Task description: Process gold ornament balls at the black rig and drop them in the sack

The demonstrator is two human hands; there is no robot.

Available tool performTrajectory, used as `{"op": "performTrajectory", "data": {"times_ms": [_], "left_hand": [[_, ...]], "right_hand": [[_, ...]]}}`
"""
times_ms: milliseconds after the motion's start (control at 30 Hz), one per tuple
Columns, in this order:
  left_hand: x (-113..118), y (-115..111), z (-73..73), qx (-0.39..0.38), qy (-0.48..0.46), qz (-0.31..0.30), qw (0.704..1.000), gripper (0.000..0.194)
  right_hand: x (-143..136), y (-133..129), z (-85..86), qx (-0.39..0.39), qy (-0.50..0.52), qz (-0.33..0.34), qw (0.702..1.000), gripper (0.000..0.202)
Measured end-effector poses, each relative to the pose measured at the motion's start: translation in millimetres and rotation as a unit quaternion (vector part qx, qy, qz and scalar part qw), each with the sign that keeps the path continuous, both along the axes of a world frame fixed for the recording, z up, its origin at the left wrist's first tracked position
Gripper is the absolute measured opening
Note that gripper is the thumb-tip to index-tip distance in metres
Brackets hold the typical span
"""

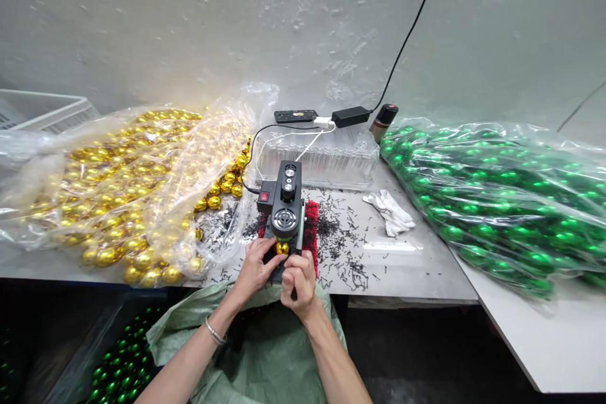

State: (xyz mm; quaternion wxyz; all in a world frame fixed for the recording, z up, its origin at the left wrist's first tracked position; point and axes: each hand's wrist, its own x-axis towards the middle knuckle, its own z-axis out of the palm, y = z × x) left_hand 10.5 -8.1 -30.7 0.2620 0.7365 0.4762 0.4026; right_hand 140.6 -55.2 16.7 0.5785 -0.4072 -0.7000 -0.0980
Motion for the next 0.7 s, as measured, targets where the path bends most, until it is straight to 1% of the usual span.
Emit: {"op": "performTrajectory", "data": {"times_ms": [67,100,133,233,300,333,400,467,500,533,567,600,633,667,700], "left_hand": [[0.5,1.7,1.0,-0.009,-0.005,-0.003,1.000,0.031],[1.0,2.9,1.5,-0.014,-0.008,-0.003,1.000,0.031],[1.6,3.9,1.9,-0.020,-0.012,-0.002,1.000,0.031],[1.7,1.1,3.3,-0.039,-0.026,0.001,0.999,0.032],[-2.4,-9.9,5.1,-0.036,-0.030,-0.009,0.999,0.033],[-6.4,-18.1,6.5,-0.028,-0.027,-0.020,0.999,0.033],[-18.3,-35.8,10.6,-0.005,-0.014,-0.056,0.998,0.037],[-33.9,-46.3,17.5,0.014,-0.008,-0.099,0.995,0.041],[-42.6,-45.4,22.2,0.020,-0.011,-0.109,0.994,0.043],[-51.4,-39.3,27.6,0.024,-0.016,-0.102,0.994,0.043],[-60.1,-28.0,33.6,0.029,-0.020,-0.076,0.997,0.042],[-68.5,-12.1,39.7,0.031,-0.019,-0.029,0.999,0.040],[-76.2,7.2,45.7,0.029,-0.007,0.035,0.999,0.038],[-83.0,28.2,51.1,0.029,0.015,0.095,0.995,0.034],[-88.5,49.2,55.5,0.013,0.047,0.144,0.988,0.031]], "right_hand": [[0.2,-0.8,7.4,0.007,0.000,0.010,1.000,0.023],[-0.1,-1.7,14.7,0.004,0.010,0.013,1.000,0.023],[-0.7,-2.9,24.2,-0.003,0.025,0.014,1.000,0.024],[-3.1,-7.0,60.3,-0.063,0.073,0.009,0.995,0.025],[-4.3,-9.3,81.3,-0.100,0.094,0.006,0.990,0.025],[-4.5,-10.1,88.2,-0.112,0.099,0.008,0.989,0.026],[-4.5,-11.4,93.2,-0.117,0.096,0.011,0.988,0.026],[-4.5,-12.0,88.7,-0.109,0.084,0.011,0.990,0.025],[-4.6,-12.0,84.6,-0.103,0.080,0.010,0.991,0.025],[-4.9,-12.0,80.3,-0.098,0.077,0.009,0.992,0.025],[-5.3,-11.9,76.4,-0.093,0.077,0.008,0.993,0.025],[-5.7,-11.6,73.3,-0.089,0.080,0.007,0.993,0.025],[-6.1,-11.4,71.2,-0.085,0.083,0.007,0.993,0.026],[-6.5,-11.1,70.1,-0.083,0.087,0.007,0.993,0.026],[-6.8,-10.9,69.7,-0.082,0.089,0.006,0.993,0.026]]}}
